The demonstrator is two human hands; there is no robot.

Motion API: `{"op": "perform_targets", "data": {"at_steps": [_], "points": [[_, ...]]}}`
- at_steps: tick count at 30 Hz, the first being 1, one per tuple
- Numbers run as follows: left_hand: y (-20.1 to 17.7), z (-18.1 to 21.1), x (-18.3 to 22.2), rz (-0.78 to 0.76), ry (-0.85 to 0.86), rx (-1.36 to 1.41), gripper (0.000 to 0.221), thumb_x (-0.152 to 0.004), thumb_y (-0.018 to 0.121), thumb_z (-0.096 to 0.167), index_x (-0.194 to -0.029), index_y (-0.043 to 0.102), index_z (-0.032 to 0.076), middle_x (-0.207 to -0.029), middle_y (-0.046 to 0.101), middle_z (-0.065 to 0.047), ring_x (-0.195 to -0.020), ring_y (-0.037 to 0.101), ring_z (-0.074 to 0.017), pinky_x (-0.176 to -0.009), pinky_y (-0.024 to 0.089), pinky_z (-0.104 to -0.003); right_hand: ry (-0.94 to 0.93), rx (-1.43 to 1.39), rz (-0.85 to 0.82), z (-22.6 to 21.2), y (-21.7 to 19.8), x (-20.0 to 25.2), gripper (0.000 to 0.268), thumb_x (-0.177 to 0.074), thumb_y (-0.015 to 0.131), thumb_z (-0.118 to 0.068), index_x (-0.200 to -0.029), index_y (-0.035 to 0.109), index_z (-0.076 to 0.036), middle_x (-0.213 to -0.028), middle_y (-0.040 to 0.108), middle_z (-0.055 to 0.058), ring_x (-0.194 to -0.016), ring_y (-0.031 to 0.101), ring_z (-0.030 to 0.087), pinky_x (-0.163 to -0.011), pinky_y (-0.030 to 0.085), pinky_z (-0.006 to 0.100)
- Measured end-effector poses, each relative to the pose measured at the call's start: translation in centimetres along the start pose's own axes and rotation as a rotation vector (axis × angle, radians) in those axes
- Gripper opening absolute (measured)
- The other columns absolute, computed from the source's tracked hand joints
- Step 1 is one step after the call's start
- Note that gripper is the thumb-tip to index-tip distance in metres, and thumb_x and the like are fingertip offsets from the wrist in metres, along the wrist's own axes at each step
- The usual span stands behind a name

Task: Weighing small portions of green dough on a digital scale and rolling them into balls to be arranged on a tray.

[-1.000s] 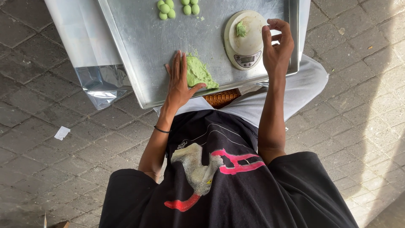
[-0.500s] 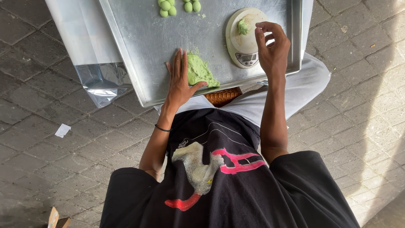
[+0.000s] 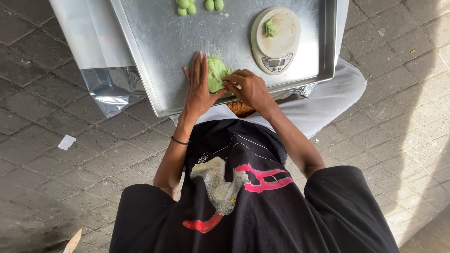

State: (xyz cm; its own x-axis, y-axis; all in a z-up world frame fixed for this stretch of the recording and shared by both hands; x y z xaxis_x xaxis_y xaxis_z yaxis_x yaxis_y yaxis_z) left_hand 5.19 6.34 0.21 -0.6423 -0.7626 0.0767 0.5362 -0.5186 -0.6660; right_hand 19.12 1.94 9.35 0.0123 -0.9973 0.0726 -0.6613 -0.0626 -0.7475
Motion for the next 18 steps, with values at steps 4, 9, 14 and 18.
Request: {"op": "perform_targets", "data": {"at_steps": [4, 9, 14, 18], "points": [[0.5, -0.5, 0.1, 0.010, -0.014, -0.006, 0.119, -0.089, 0.088, 0.046, -0.168, 0.006, 0.013, -0.171, 0.004, -0.018, -0.158, 0.008, -0.0406, -0.123, 0.000, -0.065, -0.017, 0.012, -0.023, 0.2, 0.7, 0.0, 0.018, -0.101, 0.068, -0.025, -0.109, 0.078, -0.013, -0.096, 0.076, 0.011, -0.080, 0.073, 0.024, -0.063, 0.061, 0.040], [0.6, -0.6, 0.2, 0.017, -0.009, -0.015, 0.119, -0.087, 0.089, 0.040, -0.168, 0.005, 0.014, -0.172, 0.003, -0.017, -0.158, 0.008, -0.0393, -0.123, 0.001, -0.064, -0.040, 0.079, 0.008, 0.7, 1.9, -0.3, 0.019, -0.096, 0.073, -0.024, -0.110, 0.079, -0.012, -0.098, 0.076, 0.010, -0.079, 0.073, 0.026, -0.062, 0.060, 0.041], [0.8, -0.7, 0.2, 0.007, -0.006, -0.023, 0.118, -0.086, 0.089, 0.031, -0.168, 0.005, 0.013, -0.172, 0.002, -0.017, -0.159, 0.007, -0.0387, -0.122, 0.000, -0.065, -0.007, 0.058, 0.001, 1.5, 2.7, -0.7, 0.022, -0.095, 0.073, -0.030, -0.108, 0.078, -0.013, -0.094, 0.076, 0.009, -0.079, 0.072, 0.024, -0.064, 0.060, 0.038], [0.7, -0.6, 0.2, -0.004, -0.019, -0.002, 0.117, -0.086, 0.087, 0.028, -0.167, 0.005, 0.012, -0.171, 0.004, -0.019, -0.158, 0.008, -0.0402, -0.122, 0.000, -0.066, 0.022, -0.049, 0.052, -1.0, 0.3, -0.2, 0.031, -0.095, 0.074, -0.027, -0.122, 0.074, -0.011, -0.101, 0.075, 0.012, -0.083, 0.072, 0.027, -0.066, 0.060, 0.044]]}}
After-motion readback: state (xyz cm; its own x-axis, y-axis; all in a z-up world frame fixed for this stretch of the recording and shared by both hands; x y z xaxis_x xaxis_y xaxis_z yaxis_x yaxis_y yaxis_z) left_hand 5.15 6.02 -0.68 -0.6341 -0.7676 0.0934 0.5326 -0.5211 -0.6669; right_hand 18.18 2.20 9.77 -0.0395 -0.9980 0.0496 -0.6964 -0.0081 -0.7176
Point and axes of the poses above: each hand's wrist, its own x-axis away from the middle knuckle, its own y-axis out of the palm, z = x × y, the point moved 8 cm from there along -x, towards the middle knuckle
